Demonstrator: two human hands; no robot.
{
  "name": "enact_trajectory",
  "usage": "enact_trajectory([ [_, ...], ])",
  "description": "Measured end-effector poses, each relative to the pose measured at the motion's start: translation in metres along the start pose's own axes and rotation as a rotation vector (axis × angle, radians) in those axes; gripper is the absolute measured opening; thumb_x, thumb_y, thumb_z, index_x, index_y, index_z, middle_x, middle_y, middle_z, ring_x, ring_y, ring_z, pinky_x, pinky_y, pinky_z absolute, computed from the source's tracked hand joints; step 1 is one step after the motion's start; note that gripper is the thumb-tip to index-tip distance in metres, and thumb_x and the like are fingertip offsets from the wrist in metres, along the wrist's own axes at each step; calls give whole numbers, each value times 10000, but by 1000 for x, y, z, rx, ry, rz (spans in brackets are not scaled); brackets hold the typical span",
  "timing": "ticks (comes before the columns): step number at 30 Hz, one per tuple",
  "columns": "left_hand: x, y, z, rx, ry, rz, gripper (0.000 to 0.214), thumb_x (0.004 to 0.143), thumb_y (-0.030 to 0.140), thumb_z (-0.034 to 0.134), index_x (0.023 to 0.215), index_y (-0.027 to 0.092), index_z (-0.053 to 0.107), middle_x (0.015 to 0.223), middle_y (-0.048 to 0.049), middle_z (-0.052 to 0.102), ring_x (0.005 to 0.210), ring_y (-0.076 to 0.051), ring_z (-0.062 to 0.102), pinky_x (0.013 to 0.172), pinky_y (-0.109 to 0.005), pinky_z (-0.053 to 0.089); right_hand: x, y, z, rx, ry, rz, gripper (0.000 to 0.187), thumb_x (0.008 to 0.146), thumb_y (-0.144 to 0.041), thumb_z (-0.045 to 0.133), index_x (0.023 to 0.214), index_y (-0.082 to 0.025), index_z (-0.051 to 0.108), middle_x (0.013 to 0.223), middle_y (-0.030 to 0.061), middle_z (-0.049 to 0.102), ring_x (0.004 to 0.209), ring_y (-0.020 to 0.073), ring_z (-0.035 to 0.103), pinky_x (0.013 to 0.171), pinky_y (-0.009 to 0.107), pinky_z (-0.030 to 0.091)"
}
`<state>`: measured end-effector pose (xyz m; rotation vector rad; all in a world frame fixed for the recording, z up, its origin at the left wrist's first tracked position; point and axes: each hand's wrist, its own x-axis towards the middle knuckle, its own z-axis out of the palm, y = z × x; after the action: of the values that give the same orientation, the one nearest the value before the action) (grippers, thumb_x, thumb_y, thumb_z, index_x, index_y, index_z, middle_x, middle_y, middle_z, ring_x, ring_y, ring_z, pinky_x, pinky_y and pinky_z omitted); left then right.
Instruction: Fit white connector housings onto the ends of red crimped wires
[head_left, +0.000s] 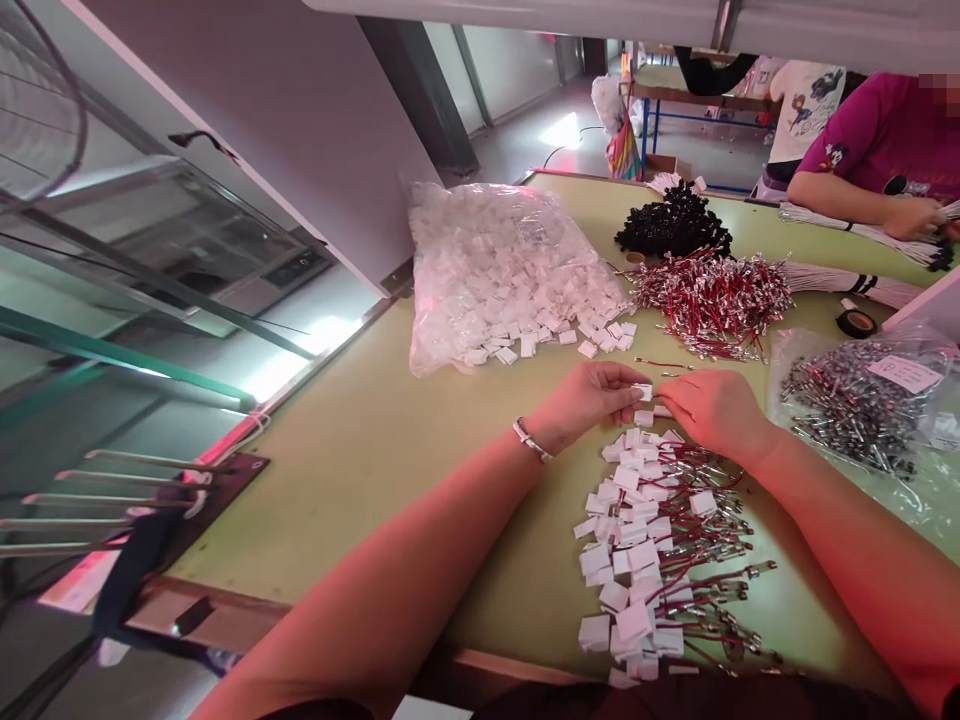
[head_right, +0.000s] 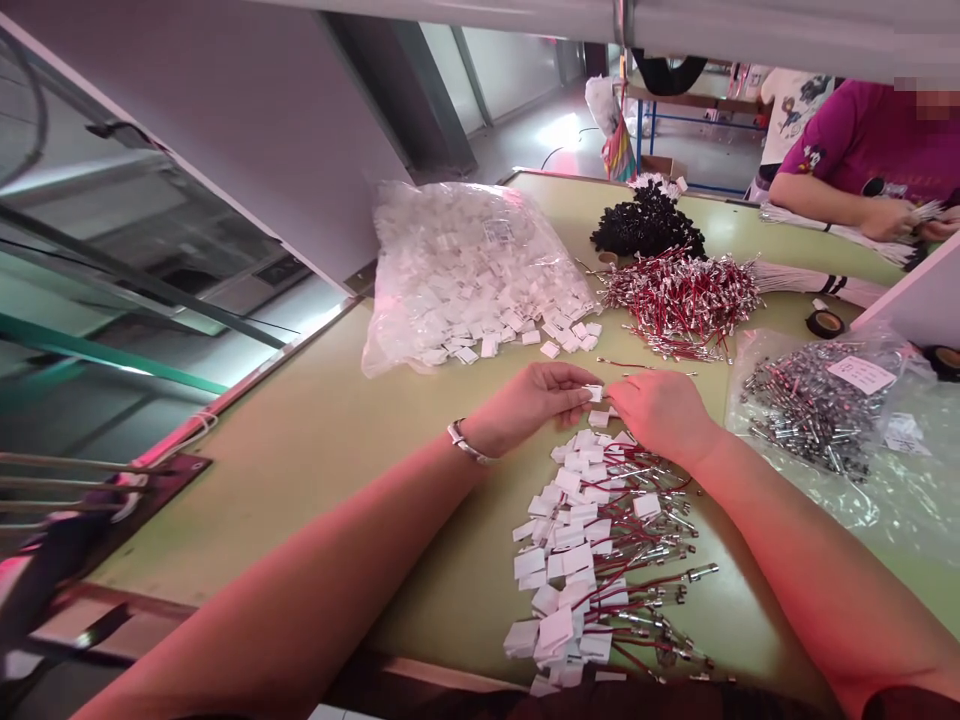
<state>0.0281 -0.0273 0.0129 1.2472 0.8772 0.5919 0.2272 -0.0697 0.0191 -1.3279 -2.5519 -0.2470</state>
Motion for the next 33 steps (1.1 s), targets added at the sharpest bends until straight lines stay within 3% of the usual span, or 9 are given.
enact_trajectory([
  [7,3,-14,12,63,10,37,101,793,215,626,832,122,616,519,30,544,433,-53,447,422,-179,338,-2,-5,8,112,-110,109,274,918,-248,398,802,-156,628,635,34,610,567,132,475,545,287,239],
  [10,4,-9,7,235,9,112,174,845,273,564,905,129,642,566,10,562,481,-77,478,466,-202,384,-1,-7,5,175,-114,149,252,907,-245,410,795,-162,620,644,30,607,574,128,470,554,287,246],
  [13,8,-2,-11,620,212,369,317,919,333,430,1040,152,660,859,-84,658,782,-166,597,703,-303,492,0,-4,-7,341,-131,228,226,881,-252,455,748,-176,620,631,13,599,567,118,465,557,284,280],
  [16,18,-7,-38,1041,508,503,377,936,287,361,1141,129,635,1133,-149,616,1084,-264,526,958,-437,414,0,6,-17,619,-290,190,209,849,-271,511,706,-192,641,652,-2,613,582,104,493,564,265,336],
  [18,25,-16,-51,1230,411,501,355,917,233,377,1122,138,649,1152,-137,618,1092,-270,524,971,-426,414,0,16,-18,637,-317,193,208,851,-276,516,730,-202,667,735,11,642,637,111,527,594,267,365],
  [20,30,-24,-57,1333,330,488,345,898,185,385,1095,150,666,1112,-126,642,1035,-265,553,935,-409,440,0,28,-12,442,-228,328,221,871,-263,490,778,-207,683,829,34,651,685,130,543,620,287,372],
  [23,31,-29,-56,1375,356,451,344,882,168,393,1049,144,692,1003,-137,663,959,-273,570,873,-409,464,0,41,2,143,-176,479,190,873,-247,499,893,-220,686,954,51,636,746,156,560,622,296,369],
  [28,24,-25,-51,1287,394,432,396,855,179,408,1162,134,653,957,-129,601,927,-259,550,846,-394,470,2,37,20,-17,-270,404,198,906,-227,457,979,-211,640,995,63,612,853,184,576,635,288,369],
  [33,16,-18,-44,1052,439,385,303,825,217,471,966,166,734,889,-90,599,861,-225,555,816,-366,460,4,24,13,-31,-241,400,161,895,-184,444,922,-161,601,970,104,624,809,196,580,613,301,349],
])
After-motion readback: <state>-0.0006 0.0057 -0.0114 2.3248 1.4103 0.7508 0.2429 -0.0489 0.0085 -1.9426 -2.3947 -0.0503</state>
